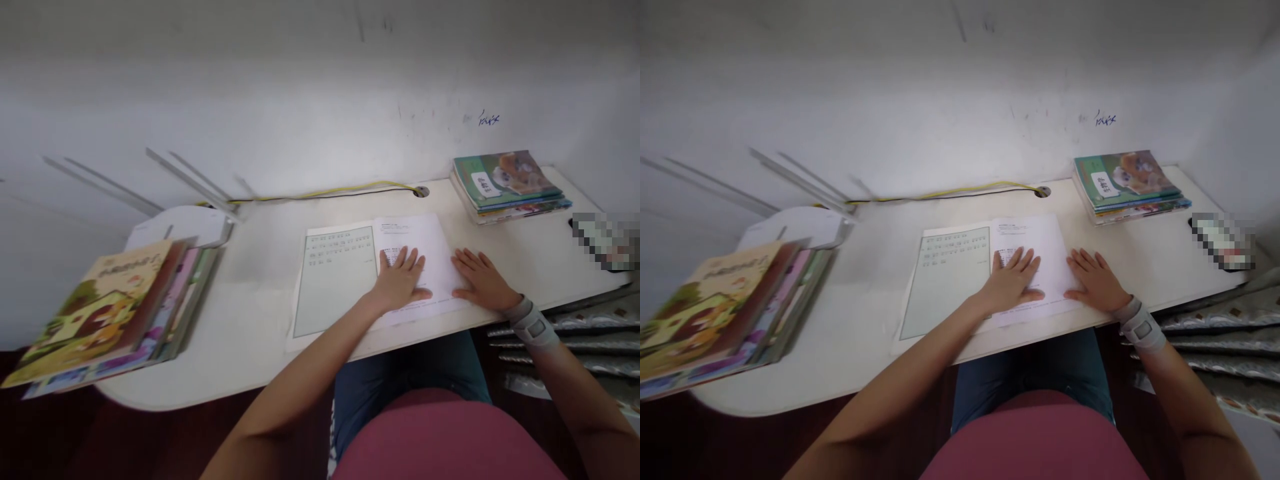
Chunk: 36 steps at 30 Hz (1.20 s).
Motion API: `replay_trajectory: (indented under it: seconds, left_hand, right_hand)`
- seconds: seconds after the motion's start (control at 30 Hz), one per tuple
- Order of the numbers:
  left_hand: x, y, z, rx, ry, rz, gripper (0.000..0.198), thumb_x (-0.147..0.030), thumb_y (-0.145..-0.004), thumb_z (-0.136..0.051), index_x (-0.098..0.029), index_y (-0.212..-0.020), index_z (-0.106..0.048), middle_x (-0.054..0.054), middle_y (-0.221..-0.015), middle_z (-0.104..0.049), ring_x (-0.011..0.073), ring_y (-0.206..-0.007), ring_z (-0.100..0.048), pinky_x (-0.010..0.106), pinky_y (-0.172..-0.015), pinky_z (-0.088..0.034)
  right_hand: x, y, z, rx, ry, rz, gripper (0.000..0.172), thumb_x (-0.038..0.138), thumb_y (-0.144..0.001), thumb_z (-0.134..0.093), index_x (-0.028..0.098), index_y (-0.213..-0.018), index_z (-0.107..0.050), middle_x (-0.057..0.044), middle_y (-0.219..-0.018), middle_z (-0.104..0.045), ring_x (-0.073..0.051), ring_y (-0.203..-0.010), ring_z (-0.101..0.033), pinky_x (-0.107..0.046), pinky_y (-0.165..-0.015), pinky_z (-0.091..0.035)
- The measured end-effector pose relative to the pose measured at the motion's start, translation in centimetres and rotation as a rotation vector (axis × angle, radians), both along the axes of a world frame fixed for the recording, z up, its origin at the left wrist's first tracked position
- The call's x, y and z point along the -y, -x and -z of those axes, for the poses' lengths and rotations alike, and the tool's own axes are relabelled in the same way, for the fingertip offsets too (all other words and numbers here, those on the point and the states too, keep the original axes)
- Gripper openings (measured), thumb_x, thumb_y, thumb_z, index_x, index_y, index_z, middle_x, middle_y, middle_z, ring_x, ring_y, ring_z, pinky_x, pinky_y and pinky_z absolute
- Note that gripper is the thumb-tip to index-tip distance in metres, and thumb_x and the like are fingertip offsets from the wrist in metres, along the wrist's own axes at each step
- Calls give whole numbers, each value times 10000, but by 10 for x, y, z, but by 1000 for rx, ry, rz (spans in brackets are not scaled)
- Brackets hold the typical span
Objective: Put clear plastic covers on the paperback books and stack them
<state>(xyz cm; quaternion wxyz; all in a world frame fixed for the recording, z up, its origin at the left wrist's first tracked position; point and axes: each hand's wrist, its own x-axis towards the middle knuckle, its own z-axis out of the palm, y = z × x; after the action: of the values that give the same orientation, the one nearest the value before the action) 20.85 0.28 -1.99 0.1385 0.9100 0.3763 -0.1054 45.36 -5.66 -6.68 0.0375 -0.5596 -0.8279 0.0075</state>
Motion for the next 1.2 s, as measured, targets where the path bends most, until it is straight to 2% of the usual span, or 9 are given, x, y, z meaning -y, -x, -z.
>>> replay_trajectory:
  seconds: [0.37, 0.63, 0.8, 1.03, 1.2]
  left_hand:
    - [-2, -7, 3, 28, 4, 1, 832, -665, -845, -353, -176, -1482, -136, 154, -1541, -96, 372, -1418, -26, 726, -1023, -14]
    - [-2, -14, 5, 42, 12, -13, 912, -667, -836, -367, -149, -1482, 16, 172, -1538, -72, 367, -1418, -29, 730, -1021, -14]
    - [-2, -16, 7, 38, 10, -22, 918, -668, -837, -360, -152, -1480, 44, 179, -1538, -84, 369, -1417, -21, 732, -1019, -23]
    - [0, -20, 12, 59, -12, -30, 872, -667, -853, -311, -141, -1486, -20, 170, -1541, -78, 361, -1421, -35, 736, -1016, -22]
    - [8, -26, 24, 210, -148, -87, 806, -645, -865, -318, -153, -1479, -144, 164, -1527, -210, 342, -1418, -112, 691, -1058, -27]
  right_hand:
    - [-1, 0, -1, -17, 24, 6, 767, 622, -846, -424, 120, -1419, -331, -172, -1484, -317, -303, -1382, -252, -528, -1080, -231]
    - [-1, -1, 2, -31, 2, -7, 772, 630, -846, -415, 140, -1433, -306, -173, -1485, -316, -309, -1381, -252, -535, -1076, -227]
    - [0, -1, 2, -28, 5, -15, 778, 644, -849, -389, 142, -1436, -302, -170, -1488, -312, -311, -1384, -242, -534, -1075, -225]
    - [0, -3, 3, 10, -14, -30, 767, 624, -866, -365, 125, -1442, -283, -190, -1486, -304, -313, -1384, -241, -536, -1071, -224]
    - [4, 7, 5, 66, -60, 4, 784, 623, -880, -310, 67, -1432, -285, -225, -1483, -286, -340, -1381, -234, -552, -1067, -224]
